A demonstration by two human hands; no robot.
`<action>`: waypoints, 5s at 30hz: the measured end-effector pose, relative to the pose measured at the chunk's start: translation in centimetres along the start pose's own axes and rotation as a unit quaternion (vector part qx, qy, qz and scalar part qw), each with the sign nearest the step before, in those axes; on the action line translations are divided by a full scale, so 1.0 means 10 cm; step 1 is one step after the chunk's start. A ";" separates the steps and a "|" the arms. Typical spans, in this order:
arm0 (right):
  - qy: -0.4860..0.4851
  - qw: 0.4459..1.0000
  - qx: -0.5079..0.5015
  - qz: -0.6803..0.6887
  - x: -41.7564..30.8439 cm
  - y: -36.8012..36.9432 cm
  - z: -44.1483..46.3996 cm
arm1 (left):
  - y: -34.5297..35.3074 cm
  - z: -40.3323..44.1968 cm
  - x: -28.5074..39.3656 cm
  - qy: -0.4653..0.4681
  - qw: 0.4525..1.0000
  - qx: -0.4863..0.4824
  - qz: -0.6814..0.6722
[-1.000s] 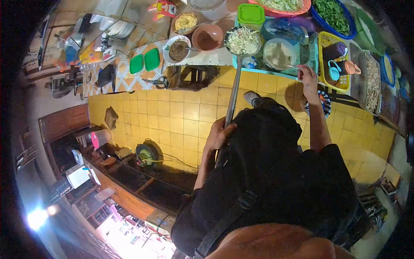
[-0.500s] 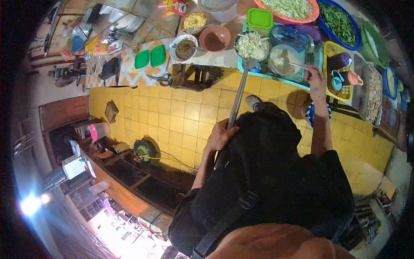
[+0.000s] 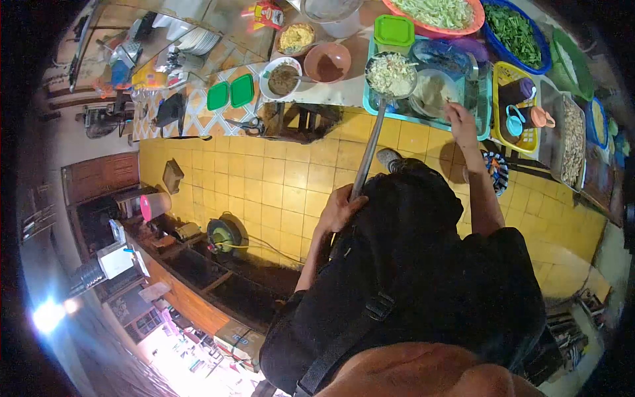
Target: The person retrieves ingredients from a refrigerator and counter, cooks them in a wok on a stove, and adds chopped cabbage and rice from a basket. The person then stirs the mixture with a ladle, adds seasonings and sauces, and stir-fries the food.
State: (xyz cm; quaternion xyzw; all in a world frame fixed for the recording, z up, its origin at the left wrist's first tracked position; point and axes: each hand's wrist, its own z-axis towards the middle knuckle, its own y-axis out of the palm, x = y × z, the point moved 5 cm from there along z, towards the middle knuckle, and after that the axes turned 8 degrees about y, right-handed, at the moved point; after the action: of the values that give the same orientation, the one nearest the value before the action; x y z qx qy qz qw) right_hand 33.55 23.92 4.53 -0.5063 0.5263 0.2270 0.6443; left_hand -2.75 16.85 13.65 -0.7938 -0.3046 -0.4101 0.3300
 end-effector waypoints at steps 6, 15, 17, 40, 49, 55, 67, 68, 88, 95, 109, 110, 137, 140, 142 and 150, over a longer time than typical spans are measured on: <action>0.119 0.952 0.009 0.281 0.08 -0.25 -0.16 | -0.02 0.02 0.05 -0.023 1.000 -0.017 -0.003; 0.169 0.935 0.035 0.310 0.17 -0.29 -0.27 | -0.01 0.04 0.00 -0.029 0.999 -0.014 -0.010; 0.180 0.934 0.032 0.307 0.19 -0.30 -0.27 | -0.02 0.04 0.05 -0.036 0.999 -0.019 -0.008; -0.064 0.991 0.028 -0.110 -0.21 -0.33 -0.13 | 0.01 0.09 -0.07 0.005 0.998 -0.059 -0.037; 0.088 0.862 0.453 -0.208 0.19 -2.13 -0.21 | 0.02 0.13 0.08 0.030 0.994 -0.081 -0.064; -0.022 0.922 0.347 -0.169 1.17 -2.36 0.46 | 0.05 0.30 0.14 0.008 0.983 -0.169 -0.068; -0.094 0.873 0.189 -0.441 -1.42 -2.16 0.25 | 0.06 0.39 0.32 0.054 0.981 -0.186 -0.027; -0.150 0.846 0.153 -0.488 -1.67 -2.00 0.20 | 0.07 0.39 0.30 0.055 0.981 -0.181 -0.037; -0.099 0.694 -0.074 -0.709 -1.85 -1.13 -0.27 | 0.43 -0.01 0.10 0.115 0.971 -0.206 -0.047; -0.071 0.729 -0.092 -0.675 -1.88 -1.26 -0.39 | 0.59 -0.04 0.15 0.118 0.965 -0.228 -0.046; -0.215 0.884 -0.088 -0.406 -0.73 -2.37 0.33 | 1.18 0.58 0.62 0.172 0.961 -0.211 -0.037; -0.125 0.910 -0.064 -0.389 -0.69 -2.44 0.36 | 1.23 0.60 0.76 0.184 0.960 -0.211 -0.025; 0.047 0.927 -0.372 -0.006 1.01 -2.34 1.69 | 2.25 0.80 1.39 0.012 0.979 -0.027 -0.201; 0.099 0.929 -0.351 0.066 0.69 -2.16 1.49 | 2.21 0.74 1.40 -0.026 0.975 -0.025 -0.217; 0.036 0.959 -0.282 0.008 0.86 -2.19 1.65 | 2.22 0.76 1.18 -0.008 0.984 -0.027 -0.176; -0.275 0.928 -0.080 -0.240 -0.89 -2.54 1.50 | 1.99 0.68 1.25 0.005 0.986 -0.041 -0.159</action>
State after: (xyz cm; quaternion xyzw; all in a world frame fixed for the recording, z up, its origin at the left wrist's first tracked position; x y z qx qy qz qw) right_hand 58.16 29.71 22.13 -0.5849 0.1714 0.2377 0.7563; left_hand 21.22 12.89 15.81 -0.7461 -0.4082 -0.4735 0.2292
